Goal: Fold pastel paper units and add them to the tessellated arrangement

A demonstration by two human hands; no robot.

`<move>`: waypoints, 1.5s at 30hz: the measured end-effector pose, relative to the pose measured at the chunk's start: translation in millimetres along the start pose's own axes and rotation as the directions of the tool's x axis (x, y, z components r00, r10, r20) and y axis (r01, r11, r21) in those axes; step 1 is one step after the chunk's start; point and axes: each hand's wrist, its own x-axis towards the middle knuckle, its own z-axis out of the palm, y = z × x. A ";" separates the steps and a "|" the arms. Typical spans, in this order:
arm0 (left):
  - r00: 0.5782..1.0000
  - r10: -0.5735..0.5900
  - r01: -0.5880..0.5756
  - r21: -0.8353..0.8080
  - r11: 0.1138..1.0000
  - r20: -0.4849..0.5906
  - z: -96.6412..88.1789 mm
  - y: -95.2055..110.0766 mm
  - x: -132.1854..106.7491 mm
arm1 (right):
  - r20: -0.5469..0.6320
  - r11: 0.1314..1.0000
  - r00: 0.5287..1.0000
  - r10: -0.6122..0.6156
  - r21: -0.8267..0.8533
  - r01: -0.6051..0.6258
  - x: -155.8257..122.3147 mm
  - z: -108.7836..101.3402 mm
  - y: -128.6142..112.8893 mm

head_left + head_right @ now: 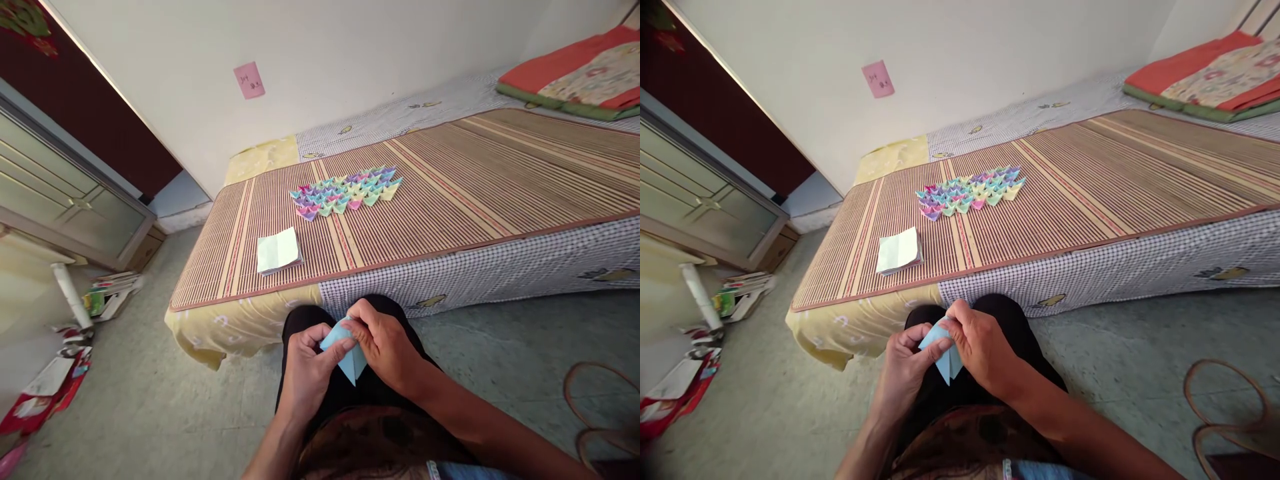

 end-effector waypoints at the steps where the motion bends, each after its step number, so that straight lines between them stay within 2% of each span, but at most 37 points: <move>1: 1.000 0.008 -0.008 -0.001 1.000 -0.002 -0.3 -0.7 -0.7 | 0.003 1.000 1.000 -0.005 0.008 0.005 0.5 -0.7 0.2; 9: 0.993 0.106 -0.108 0.050 0.993 0.043 -5.6 -9.4 -3.9 | 0.041 0.999 0.999 0.017 0.041 -0.019 2.0 -8.6 8.4; 12: 0.990 0.138 -0.139 0.064 0.988 0.011 -12.8 -8.3 -3.3 | 0.042 0.998 0.998 0.041 0.039 -0.042 5.5 -15.6 11.3; 14: 0.992 0.130 -0.130 0.038 0.991 0.005 -16.7 -4.3 -2.6 | 0.074 0.996 0.995 0.061 0.060 -0.066 8.2 -19.3 10.6; 16: 0.995 0.073 -0.072 -0.011 0.997 0.067 -17.4 0.4 -1.9 | 0.142 0.991 0.987 0.075 0.102 -0.090 10.3 -20.2 7.6; 18: 0.991 0.003 0.003 -0.041 0.999 0.134 -14.9 3.3 -1.4 | 0.211 0.981 0.973 0.091 0.147 -0.123 11.5 -18.3 3.6; 21: 0.987 -0.044 0.053 -0.055 0.997 0.153 -9.6 2.2 -1.3 | 0.273 0.957 0.951 0.146 0.203 -0.205 12.9 -16.0 -1.7; 26: 0.995 -0.046 0.053 -0.087 0.995 0.084 -8.0 -4.6 -1.2 | 0.396 0.885 0.884 0.250 0.278 -0.374 14.8 -24.3 -5.3; 30: 0.998 -0.057 0.058 -0.144 0.988 0.010 -7.7 -6.4 0.2 | 0.451 0.846 0.845 0.287 0.294 -0.445 13.7 -29.1 -4.6; 34: 0.999 -0.045 0.043 -0.193 0.980 -0.006 -5.5 -5.5 1.3 | 0.392 0.839 0.879 0.271 0.352 -0.415 11.6 -31.0 1.6; 39: 0.999 -0.054 0.054 -0.188 0.981 0.002 -4.0 -6.5 1.4 | 0.283 0.838 0.908 0.310 0.369 -0.401 16.1 -37.0 6.9; 45: 0.992 -0.047 0.058 -0.097 0.994 0.116 -1.6 -8.0 0.8 | 0.351 0.904 0.912 0.211 0.286 -0.319 25.1 -32.3 -5.1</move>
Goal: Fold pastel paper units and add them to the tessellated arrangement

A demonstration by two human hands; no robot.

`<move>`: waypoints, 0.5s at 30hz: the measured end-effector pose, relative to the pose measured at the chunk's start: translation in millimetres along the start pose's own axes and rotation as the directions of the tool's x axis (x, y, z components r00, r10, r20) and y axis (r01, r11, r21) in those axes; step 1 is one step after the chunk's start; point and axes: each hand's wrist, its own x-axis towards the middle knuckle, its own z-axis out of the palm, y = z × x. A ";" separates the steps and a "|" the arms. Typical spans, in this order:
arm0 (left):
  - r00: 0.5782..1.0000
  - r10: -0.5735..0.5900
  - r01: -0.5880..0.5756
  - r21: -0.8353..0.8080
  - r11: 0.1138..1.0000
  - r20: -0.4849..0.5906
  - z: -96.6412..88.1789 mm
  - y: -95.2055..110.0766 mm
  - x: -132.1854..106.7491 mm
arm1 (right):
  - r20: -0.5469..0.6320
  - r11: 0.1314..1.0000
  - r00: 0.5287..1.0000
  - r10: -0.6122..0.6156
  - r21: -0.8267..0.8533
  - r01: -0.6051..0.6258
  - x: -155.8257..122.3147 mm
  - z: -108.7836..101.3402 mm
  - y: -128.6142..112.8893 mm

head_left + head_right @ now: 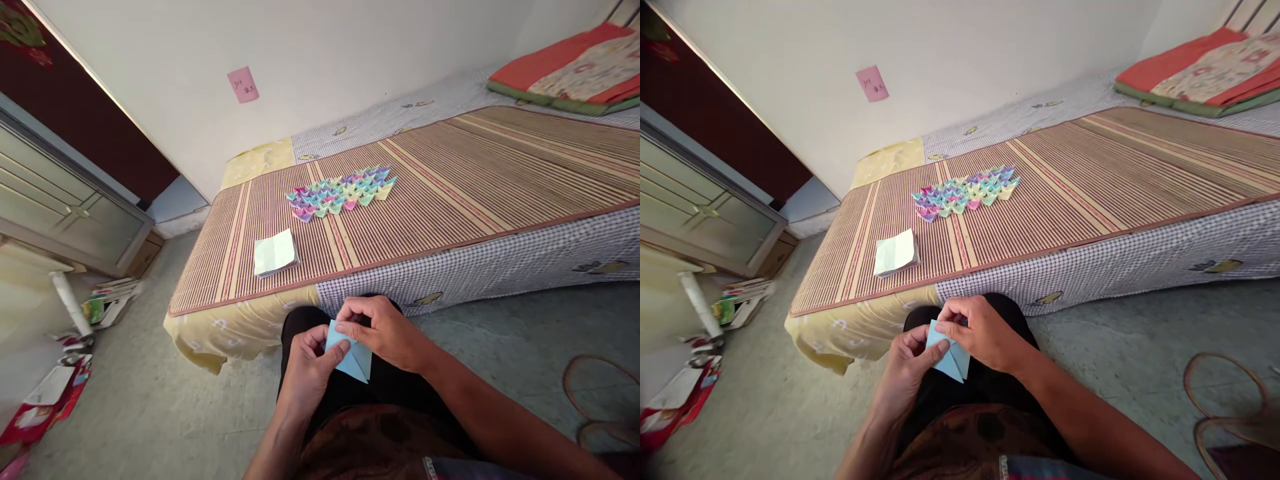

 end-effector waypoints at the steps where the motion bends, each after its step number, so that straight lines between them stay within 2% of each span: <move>1: 1.000 -0.008 0.007 0.011 1.000 0.010 0.0 0.2 -0.2 | 0.006 1.000 1.000 -0.002 -0.022 0.002 0.5 1.5 -1.0; 6: 0.999 -0.005 0.009 0.077 0.997 -0.046 -1.2 0.8 -0.4 | 0.064 0.991 0.998 0.017 -0.131 -0.008 1.9 5.2 -2.1; 9: 0.999 0.000 0.005 0.086 0.996 -0.050 -0.4 0.5 0.6 | 0.071 0.993 0.997 0.040 -0.111 -0.032 4.1 2.7 -1.9; 12: 0.992 0.024 -0.029 -0.034 0.999 -0.121 -0.3 0.3 2.9 | 0.021 0.992 0.996 0.083 0.098 -0.085 5.7 -4.5 3.0; 15: 0.957 0.059 -0.127 -0.229 0.965 -0.285 -1.7 1.7 7.1 | -0.050 0.906 0.986 0.161 0.403 -0.127 4.2 -7.2 14.6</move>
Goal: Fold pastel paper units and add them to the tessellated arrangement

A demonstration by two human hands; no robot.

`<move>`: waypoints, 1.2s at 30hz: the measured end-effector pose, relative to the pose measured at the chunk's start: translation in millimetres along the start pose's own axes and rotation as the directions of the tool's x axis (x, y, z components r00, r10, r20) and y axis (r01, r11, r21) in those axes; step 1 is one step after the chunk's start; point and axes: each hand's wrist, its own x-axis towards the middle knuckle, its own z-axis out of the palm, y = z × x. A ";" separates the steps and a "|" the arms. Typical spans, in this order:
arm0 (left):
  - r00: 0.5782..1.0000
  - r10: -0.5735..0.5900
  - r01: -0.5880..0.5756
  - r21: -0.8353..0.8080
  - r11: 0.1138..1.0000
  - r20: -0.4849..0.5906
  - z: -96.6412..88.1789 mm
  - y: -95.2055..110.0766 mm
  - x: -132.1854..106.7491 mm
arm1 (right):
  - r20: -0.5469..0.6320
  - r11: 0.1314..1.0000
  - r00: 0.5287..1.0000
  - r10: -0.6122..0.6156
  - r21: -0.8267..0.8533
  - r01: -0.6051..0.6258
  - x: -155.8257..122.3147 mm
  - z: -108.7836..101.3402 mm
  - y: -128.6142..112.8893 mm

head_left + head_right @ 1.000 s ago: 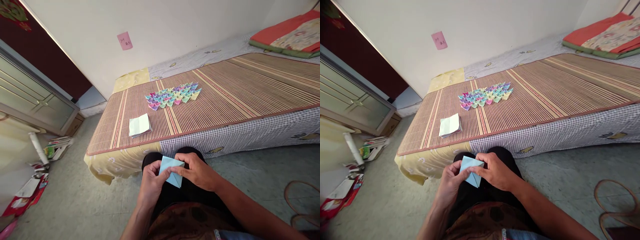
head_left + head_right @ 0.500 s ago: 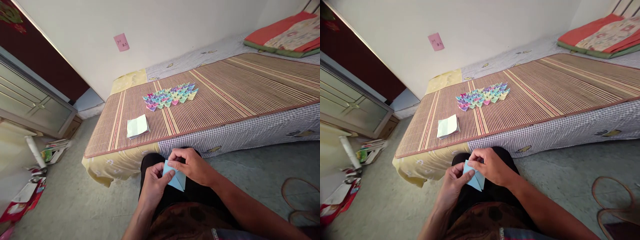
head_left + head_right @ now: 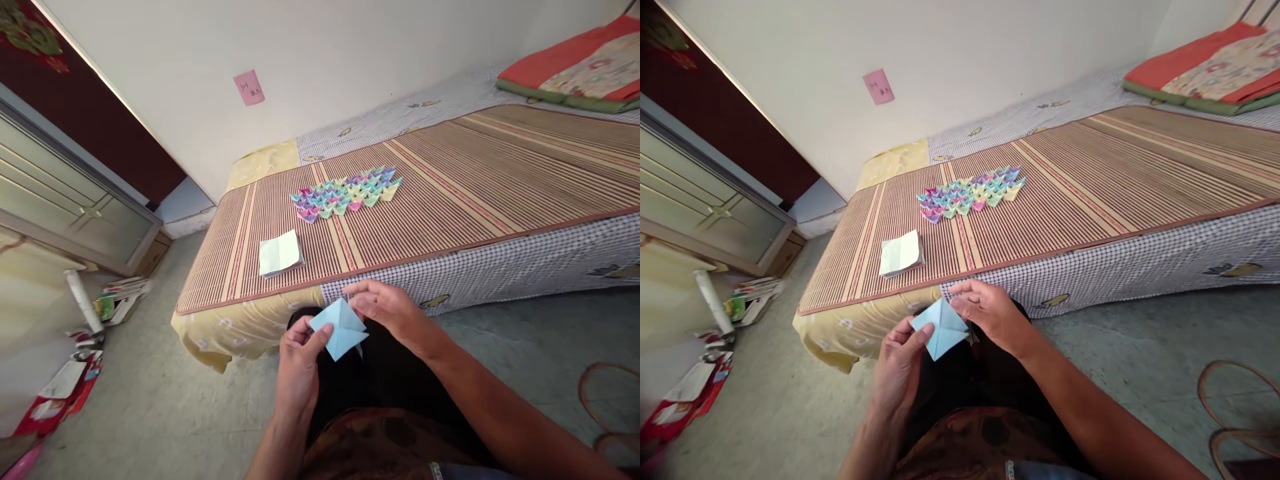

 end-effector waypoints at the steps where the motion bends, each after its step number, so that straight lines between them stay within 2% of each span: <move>1: 0.999 0.017 -0.020 -0.071 0.997 -0.042 0.4 0.7 1.8 | -0.012 0.996 1.000 0.010 0.088 -0.009 -0.6 0.5 5.1; 3: 0.995 0.015 -0.034 -0.196 0.980 -0.098 2.7 2.2 4.7 | 0.006 0.977 1.000 0.011 0.215 -0.012 -2.7 7.9 16.5; 6: 0.991 -0.021 -0.020 -0.308 0.951 -0.129 9.2 2.1 6.1 | 0.062 0.949 0.998 0.015 0.313 -0.033 -5.5 29.6 30.3; 10: 0.997 -0.031 0.005 -0.326 0.945 -0.074 15.7 -4.2 1.7 | -0.161 0.951 0.986 0.047 0.308 0.005 -3.2 48.4 32.3; 12: 0.999 -0.033 0.023 -0.297 0.954 -0.027 15.6 -8.6 -1.6 | -0.215 0.962 0.976 0.041 0.271 0.019 -1.3 47.7 27.6; 17: 0.999 -0.024 0.032 -0.203 0.979 0.039 12.2 -15.1 -6.2 | -0.187 0.991 0.982 0.030 0.131 -0.005 -3.2 37.9 15.6; 19: 0.998 -0.012 0.018 -0.104 0.994 0.061 10.0 -13.6 -4.9 | -0.184 0.999 0.982 -0.037 0.017 0.041 -4.9 33.8 12.3; 21: 0.998 0.035 -0.038 0.059 0.998 0.053 6.9 -9.3 -3.1 | -0.183 0.970 0.966 -0.181 -0.193 0.146 -5.5 28.5 9.8; 23: 0.993 0.122 -0.119 0.206 0.971 -0.002 3.8 -3.1 -3.0 | -0.159 0.842 0.908 -0.388 -0.463 0.279 -5.0 22.4 7.9; 25: 0.988 0.155 -0.142 0.271 0.952 -0.027 2.3 3.4 -6.0 | -0.062 0.607 0.803 -0.593 -0.690 0.394 -4.2 17.1 6.7; 27: 0.995 0.089 -0.097 0.247 0.964 0.045 3.3 8.6 -11.2 | 0.088 0.352 0.694 -0.714 -0.812 0.465 -4.2 14.6 5.7; 29: 0.986 0.015 -0.042 0.159 0.986 0.166 6.1 11.3 -16.1 | 0.223 0.168 0.627 -0.746 -0.849 0.502 -5.7 15.3 4.0; 30: 0.977 0.007 -0.029 0.100 0.995 0.211 7.6 11.8 -17.7 | 0.270 0.114 0.614 -0.742 -0.851 0.513 -6.9 16.5 2.9; 32: 0.967 0.033 -0.033 -0.007 0.999 0.252 9.4 11.7 -18.4 | 0.332 0.065 0.612 -0.718 -0.843 0.534 -10.0 19.4 0.2; 36: 0.963 0.077 -0.065 -0.055 0.996 0.260 7.2 10.7 -13.7 | 0.362 0.060 0.631 -0.686 -0.836 0.545 -15.6 22.4 -3.6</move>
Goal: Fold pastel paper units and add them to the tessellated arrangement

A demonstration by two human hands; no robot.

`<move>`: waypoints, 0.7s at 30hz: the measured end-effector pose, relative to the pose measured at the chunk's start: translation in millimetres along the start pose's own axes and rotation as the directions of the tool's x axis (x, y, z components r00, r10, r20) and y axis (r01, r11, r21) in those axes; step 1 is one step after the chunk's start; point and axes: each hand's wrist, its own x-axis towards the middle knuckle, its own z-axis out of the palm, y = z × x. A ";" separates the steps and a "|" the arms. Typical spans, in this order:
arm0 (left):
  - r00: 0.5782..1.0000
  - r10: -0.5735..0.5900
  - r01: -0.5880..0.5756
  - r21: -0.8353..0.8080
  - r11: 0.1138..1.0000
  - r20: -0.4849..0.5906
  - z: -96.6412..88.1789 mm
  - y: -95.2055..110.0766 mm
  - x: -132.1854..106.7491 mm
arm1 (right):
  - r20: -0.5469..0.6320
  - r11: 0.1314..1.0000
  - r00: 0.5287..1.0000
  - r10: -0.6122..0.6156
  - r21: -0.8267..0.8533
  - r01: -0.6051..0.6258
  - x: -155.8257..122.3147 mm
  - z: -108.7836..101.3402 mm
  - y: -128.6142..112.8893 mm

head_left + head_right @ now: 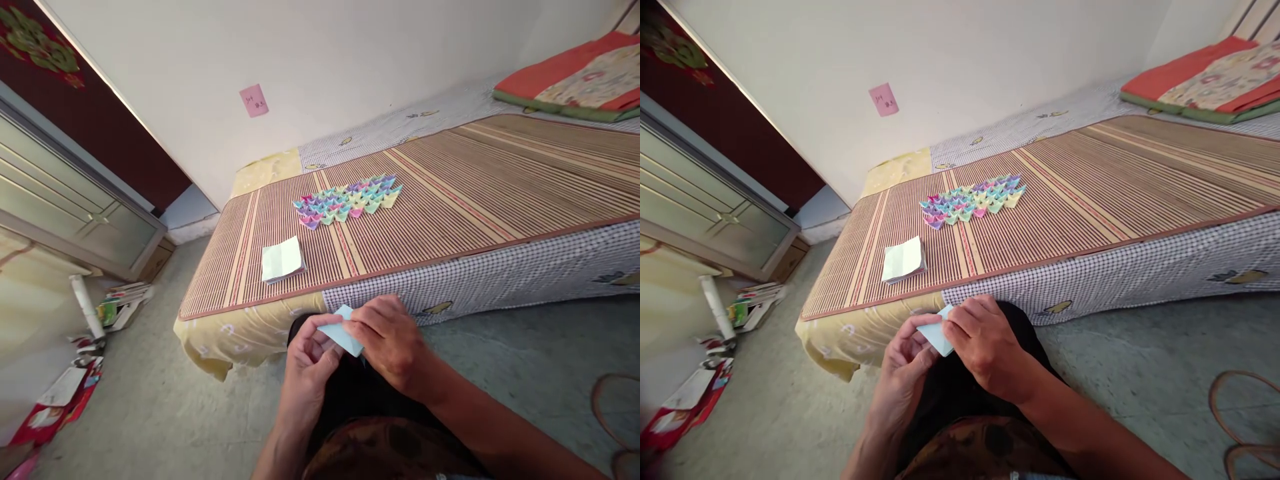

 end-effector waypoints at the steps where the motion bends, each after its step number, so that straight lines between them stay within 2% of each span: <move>1: 1.000 -0.002 0.002 0.006 1.000 -0.002 -1.5 0.0 1.1 | 0.005 1.000 1.000 0.004 0.000 -0.004 -0.3 -0.9 -0.6; 7: 0.997 -0.036 0.040 0.049 0.998 -0.071 -8.5 1.9 7.0 | 0.069 0.994 0.995 0.069 0.078 -0.074 -1.2 -3.0 -1.5; 15: 0.986 -0.039 0.056 0.102 0.993 -0.164 -14.5 2.3 9.3 | 0.034 0.948 0.987 0.155 0.277 -0.158 -2.4 4.2 4.9; 18: 0.984 -0.019 0.050 0.168 0.985 -0.180 -14.6 0.6 9.7 | 0.070 0.889 0.961 0.268 0.368 -0.275 -1.7 3.8 5.3; 21: 0.983 0.028 0.019 0.252 0.967 -0.182 -12.4 -1.0 9.0 | 0.120 0.805 0.909 0.398 0.429 -0.409 -0.3 2.0 3.4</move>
